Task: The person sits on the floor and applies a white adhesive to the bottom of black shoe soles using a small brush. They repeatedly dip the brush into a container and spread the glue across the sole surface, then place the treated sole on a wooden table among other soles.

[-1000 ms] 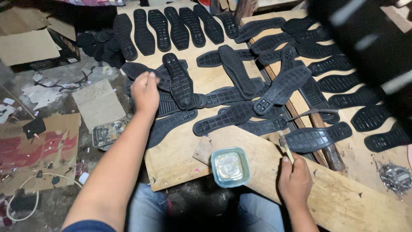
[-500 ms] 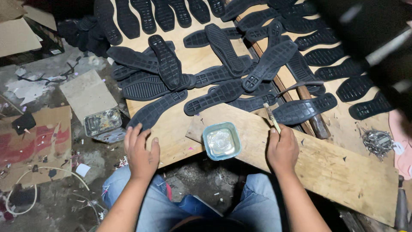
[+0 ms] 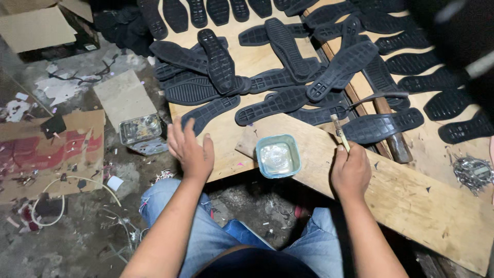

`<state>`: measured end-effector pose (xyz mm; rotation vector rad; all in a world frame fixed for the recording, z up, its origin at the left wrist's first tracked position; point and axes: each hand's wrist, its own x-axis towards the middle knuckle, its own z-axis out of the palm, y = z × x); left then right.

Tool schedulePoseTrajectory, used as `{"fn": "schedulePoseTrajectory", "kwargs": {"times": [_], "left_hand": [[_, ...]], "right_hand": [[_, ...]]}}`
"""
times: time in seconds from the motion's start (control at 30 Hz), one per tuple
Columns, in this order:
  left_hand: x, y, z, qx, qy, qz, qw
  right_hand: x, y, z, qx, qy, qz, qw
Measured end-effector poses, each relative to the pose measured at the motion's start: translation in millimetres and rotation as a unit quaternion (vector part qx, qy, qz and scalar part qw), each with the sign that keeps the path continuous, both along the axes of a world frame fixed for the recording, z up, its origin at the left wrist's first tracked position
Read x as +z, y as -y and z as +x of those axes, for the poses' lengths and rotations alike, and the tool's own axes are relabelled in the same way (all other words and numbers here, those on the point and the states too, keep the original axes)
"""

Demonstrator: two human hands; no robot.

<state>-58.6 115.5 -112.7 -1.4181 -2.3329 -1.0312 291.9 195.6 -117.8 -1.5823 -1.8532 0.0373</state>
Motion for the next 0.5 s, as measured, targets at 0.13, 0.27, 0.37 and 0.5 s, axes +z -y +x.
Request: {"fn": "schedulePoseTrajectory", "kwargs": {"times": [0.13, 0.27, 0.37, 0.5], "left_hand": [[9, 3, -30, 0.098, 0.143, 0.021, 0.985], [11, 22, -44, -0.021, 0.211, 0.07, 0.975], [13, 24, -41, -0.078, 0.285, 0.113, 0.949], [11, 23, -38, -0.065, 0.283, 0.124, 0.949]], "right_hand": [[-2, -2, 2, 0.005, 0.009, -0.002, 1.0], [-5, -3, 5, 0.008, 0.018, -0.004, 1.0], [-8, -4, 7, 0.007, 0.021, -0.003, 1.0], [-9, -4, 7, 0.012, 0.035, 0.012, 0.999]]}}
